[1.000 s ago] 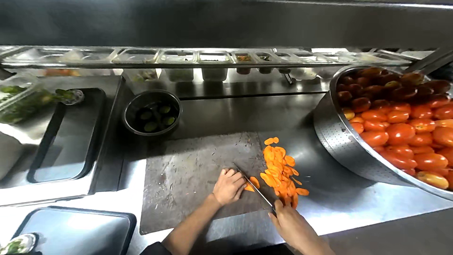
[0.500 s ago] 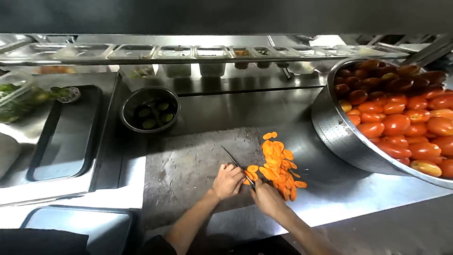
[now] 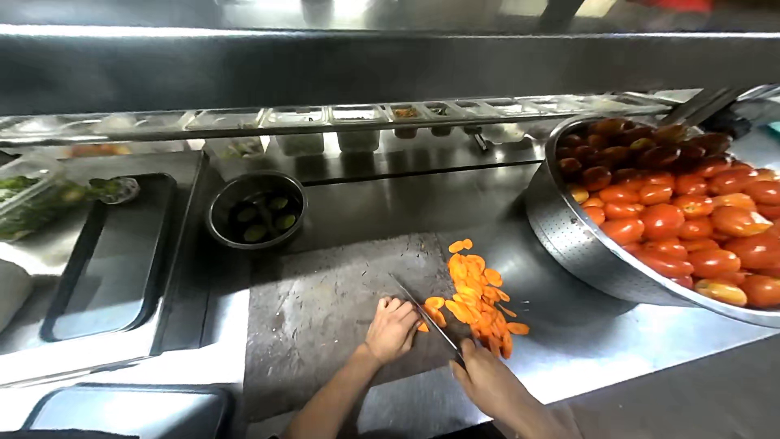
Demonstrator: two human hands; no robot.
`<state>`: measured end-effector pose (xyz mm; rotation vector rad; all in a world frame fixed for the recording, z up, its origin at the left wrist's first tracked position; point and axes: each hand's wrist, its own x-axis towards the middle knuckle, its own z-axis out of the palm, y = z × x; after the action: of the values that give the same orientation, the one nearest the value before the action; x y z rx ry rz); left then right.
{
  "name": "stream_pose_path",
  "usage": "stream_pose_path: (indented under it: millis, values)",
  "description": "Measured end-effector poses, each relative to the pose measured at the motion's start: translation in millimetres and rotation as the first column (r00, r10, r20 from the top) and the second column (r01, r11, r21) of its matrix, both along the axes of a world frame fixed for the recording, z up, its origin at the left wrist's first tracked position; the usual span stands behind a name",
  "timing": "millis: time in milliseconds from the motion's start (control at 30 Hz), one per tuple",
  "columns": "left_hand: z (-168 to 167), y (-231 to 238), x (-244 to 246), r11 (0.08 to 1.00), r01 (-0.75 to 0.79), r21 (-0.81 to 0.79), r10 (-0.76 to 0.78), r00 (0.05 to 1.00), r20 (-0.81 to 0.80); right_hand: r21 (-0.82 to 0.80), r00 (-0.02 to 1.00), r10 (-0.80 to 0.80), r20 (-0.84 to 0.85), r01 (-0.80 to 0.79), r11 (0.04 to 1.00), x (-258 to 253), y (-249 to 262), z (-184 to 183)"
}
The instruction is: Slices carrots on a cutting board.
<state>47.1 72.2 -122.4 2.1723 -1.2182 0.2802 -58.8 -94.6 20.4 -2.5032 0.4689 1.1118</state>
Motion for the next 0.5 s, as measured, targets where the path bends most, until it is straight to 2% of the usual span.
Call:
stream_pose_path:
  millis: [67,167,267,367,500]
  values:
    - [0,0,-1,1.000,-0.003,-0.003,0.003,1.000,-0.003,-0.002,1.000,-0.015,-0.021,0.015,1.000,-6,1,-5]
    - [-1,0,0,1.000,0.000,-0.010,0.000,1.000,0.006,-0.001,0.998,-0.044,0.050,0.044,0.999,18,15,-35]
    - [1,1,0,1.000,0.006,-0.003,-0.006,1.000,-0.004,-0.005,1.000,0.003,0.031,-0.003,1.000,27,12,-22]
    - [3,1,0,1.000,0.000,-0.017,0.000,1.000,-0.005,0.028,1.000,-0.006,-0.001,0.006,1.000,0,1,2]
    - [2,2,-1,1.000,0.002,-0.017,-0.002,1.000,-0.028,-0.011,0.998,-0.043,0.036,0.043,0.999,9,17,-26]
